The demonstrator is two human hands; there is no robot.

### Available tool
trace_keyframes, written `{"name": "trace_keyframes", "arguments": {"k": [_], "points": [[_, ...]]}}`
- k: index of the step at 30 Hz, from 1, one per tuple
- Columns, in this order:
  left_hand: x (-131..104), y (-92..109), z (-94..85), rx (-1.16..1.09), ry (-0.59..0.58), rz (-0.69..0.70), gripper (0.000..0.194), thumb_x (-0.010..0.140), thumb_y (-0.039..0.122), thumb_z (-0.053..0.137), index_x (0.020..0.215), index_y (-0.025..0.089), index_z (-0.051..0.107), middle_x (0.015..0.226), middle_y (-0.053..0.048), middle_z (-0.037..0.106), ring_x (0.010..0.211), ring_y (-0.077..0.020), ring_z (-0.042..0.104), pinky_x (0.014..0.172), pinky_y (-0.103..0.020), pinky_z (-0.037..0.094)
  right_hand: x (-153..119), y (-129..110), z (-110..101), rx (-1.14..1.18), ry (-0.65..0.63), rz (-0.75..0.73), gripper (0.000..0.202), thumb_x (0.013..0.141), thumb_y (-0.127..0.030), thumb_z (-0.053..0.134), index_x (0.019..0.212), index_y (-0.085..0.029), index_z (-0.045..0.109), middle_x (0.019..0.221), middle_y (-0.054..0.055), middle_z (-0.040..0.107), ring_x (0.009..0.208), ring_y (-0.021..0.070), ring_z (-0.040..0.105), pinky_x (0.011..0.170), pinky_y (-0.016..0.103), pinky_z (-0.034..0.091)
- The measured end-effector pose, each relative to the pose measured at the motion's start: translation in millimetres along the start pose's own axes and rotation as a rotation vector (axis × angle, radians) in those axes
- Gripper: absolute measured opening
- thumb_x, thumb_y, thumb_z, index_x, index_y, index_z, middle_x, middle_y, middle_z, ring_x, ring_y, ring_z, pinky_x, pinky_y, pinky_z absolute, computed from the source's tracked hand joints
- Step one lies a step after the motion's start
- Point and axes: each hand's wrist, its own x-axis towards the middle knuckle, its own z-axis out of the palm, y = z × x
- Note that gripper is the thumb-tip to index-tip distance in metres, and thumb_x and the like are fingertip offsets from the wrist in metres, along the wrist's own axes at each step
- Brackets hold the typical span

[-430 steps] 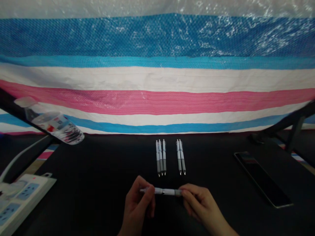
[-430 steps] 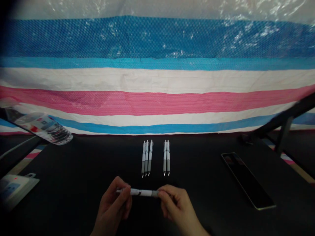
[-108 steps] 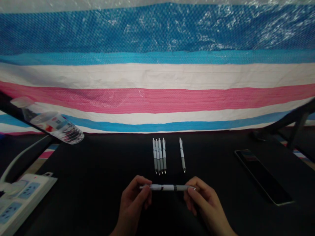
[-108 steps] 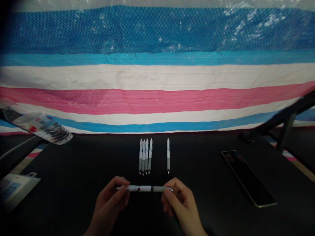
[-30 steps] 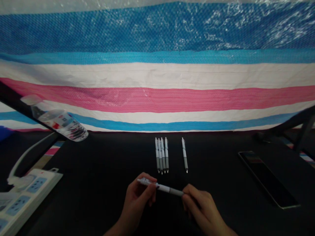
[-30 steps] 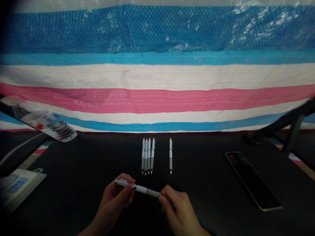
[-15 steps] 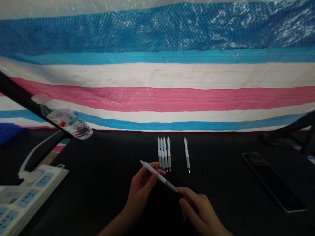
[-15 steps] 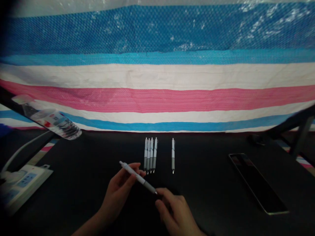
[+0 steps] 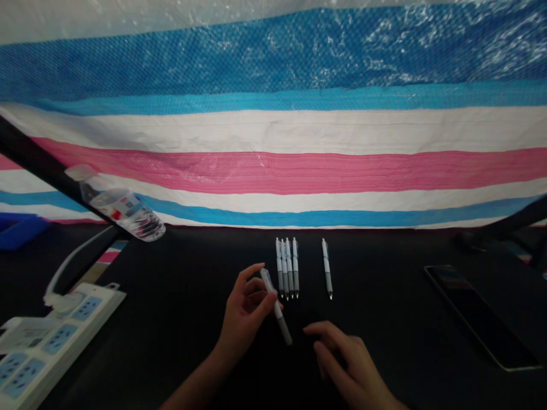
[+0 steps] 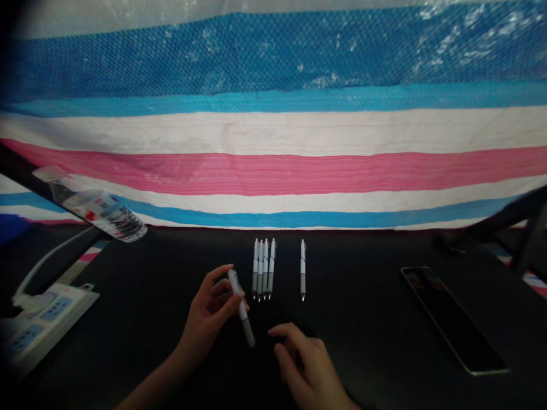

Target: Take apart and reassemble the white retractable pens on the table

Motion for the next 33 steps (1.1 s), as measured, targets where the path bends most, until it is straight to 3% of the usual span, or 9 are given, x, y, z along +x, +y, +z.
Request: {"name": "trace_keyframes", "arguments": {"k": [22, 29, 33], "points": [[-1.1, 0.0, 0.9, -0.022, 0.079, -0.041, 0.061, 0.078, 0.027, 0.081, 0.13, 0.026, 0.047, 0.082, 0.003, 0.073, 0.071, -0.0201, 0.076, 0.066, -0.031, 0.061, 1.5, 2.4, 0.8, 0.034, 0.022, -0.002, 0.034, 0.103, -0.043, 0.041, 0.111, -0.018, 0.063, 0.061, -0.002, 0.059, 0.054, 0.0144, 0.056, 0.053, 0.024, 0.038], [0.1, 9.5, 1.8, 0.005, 0.051, -0.068, 0.06, 0.081, 0.028, 0.079, 0.132, 0.024, 0.047, 0.083, 0.002, 0.073, 0.07, -0.0188, 0.074, 0.065, -0.03, 0.061, 2.4, 3.1, 0.7, 0.044, 0.071, -0.016, 0.039, 0.103, -0.048, 0.041, 0.108, -0.018, 0.064, 0.059, -0.003, 0.056, 0.053, 0.014, 0.053, 0.053, 0.025, 0.037], [18.3, 17.9, -4.5, 0.136, -0.016, -0.077, 0.064, 0.079, 0.026, 0.078, 0.135, 0.022, 0.048, 0.079, 0.002, 0.072, 0.073, -0.0202, 0.073, 0.063, -0.03, 0.062, 3.7, 2.7, -0.2, 0.051, 0.084, -0.011, 0.041, 0.103, -0.051, 0.041, 0.107, -0.018, 0.065, 0.058, -0.003, 0.056, 0.052, 0.0139, 0.053, 0.052, 0.024, 0.036]]}}
